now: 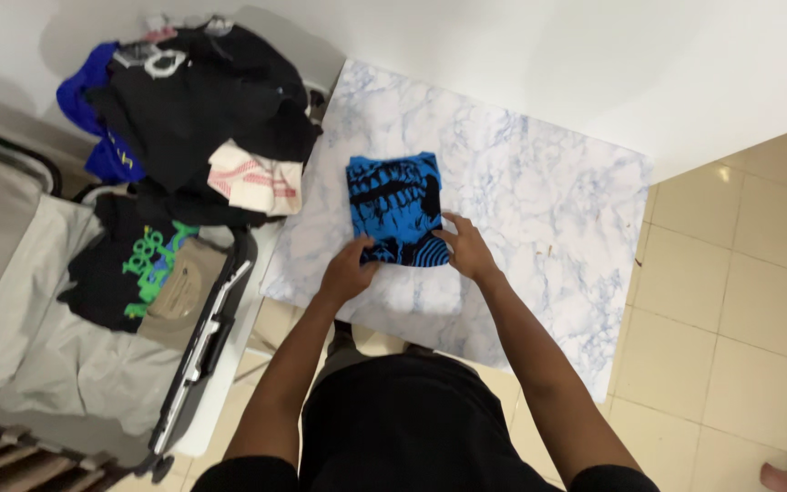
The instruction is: The person picks up a blue shirt from a pile of clothes, spreads it out on a marble-patterned surface, and folds it into a small rectangle.
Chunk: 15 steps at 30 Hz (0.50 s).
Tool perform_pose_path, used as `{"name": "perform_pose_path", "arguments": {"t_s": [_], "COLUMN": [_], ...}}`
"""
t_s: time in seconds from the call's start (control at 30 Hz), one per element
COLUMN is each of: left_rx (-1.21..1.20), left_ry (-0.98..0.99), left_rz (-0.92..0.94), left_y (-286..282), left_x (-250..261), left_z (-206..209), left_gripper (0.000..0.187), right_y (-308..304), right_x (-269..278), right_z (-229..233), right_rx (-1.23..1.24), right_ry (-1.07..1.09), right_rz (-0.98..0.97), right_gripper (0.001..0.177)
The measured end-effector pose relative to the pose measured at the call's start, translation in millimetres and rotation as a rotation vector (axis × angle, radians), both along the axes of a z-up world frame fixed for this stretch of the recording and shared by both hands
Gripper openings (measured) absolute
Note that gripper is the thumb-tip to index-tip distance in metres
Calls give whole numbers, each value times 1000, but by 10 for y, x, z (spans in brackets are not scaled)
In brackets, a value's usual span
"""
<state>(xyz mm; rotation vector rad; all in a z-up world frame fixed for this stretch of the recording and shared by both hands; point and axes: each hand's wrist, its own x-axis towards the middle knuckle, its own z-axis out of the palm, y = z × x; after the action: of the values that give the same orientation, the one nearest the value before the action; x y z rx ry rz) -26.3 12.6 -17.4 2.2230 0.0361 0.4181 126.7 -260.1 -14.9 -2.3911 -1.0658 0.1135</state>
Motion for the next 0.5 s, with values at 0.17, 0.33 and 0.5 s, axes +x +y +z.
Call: {"name": "perform_pose_path", "arguments": {"t_s": [0.17, 0.33, 0.5], "left_rx": [201, 104, -399], "left_ry": [-107, 22, 467], "left_rz": [-36, 117, 246], "left_y": [233, 243, 324], "left_x": [52, 226, 538], "left_z": [-70, 59, 81], "left_gripper": [41, 23, 48], "right_y": [71, 168, 311], "right_x": [-88, -30, 15], "right_z": [5, -124, -223], "right_rx": [188, 337, 228], "right_ry": [-19, 90, 295], "right_rz": [4, -115, -352], "right_gripper": [37, 20, 26]}}
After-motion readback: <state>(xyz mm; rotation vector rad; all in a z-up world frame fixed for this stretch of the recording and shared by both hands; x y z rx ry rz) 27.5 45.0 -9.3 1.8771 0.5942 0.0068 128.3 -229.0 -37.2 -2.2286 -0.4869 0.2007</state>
